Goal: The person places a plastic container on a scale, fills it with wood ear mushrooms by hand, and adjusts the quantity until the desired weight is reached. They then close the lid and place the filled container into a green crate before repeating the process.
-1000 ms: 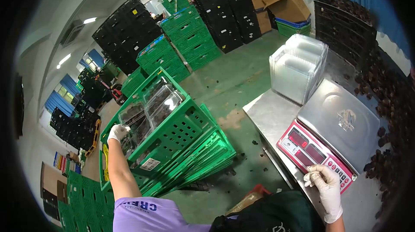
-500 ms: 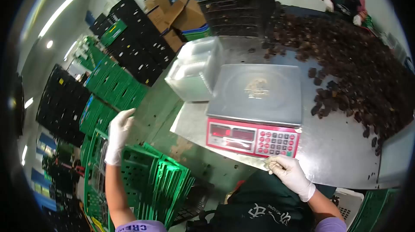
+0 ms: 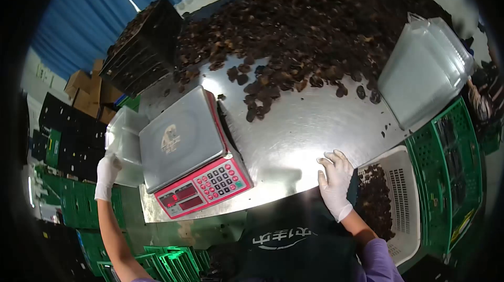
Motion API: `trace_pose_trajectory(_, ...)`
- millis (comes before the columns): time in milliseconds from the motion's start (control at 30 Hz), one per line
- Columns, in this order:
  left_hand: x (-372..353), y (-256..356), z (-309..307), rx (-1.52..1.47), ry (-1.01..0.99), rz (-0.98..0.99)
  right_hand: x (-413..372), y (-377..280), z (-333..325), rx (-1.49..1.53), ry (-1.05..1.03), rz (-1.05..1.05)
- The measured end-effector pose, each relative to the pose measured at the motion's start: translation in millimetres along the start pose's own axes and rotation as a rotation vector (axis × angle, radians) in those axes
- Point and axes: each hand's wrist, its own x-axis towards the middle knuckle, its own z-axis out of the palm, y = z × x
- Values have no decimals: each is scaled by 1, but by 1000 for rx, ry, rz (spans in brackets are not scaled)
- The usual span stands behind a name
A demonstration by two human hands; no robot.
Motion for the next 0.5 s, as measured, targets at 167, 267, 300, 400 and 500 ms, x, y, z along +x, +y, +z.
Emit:
trace_pose_trajectory(167,-11,4,-37,-330,384,-182,1,-1,3,-52,-32,-51)
trace_pose_trajectory(267,-19,67,-87,-486,539,-254,18,-10,4,37,-58,-76)
trace_pose_trajectory(300,-22,88,-86,-656,594,-127,26,-17,6,130,-84,-88)
trace_pose_trajectory(400,-42,174,-82,-496,413,127,85,-53,18,181,-367,-219)
trace_pose_trajectory(500,-56,212,-21,-398,266,243,123,-82,66,130,-190,-520)
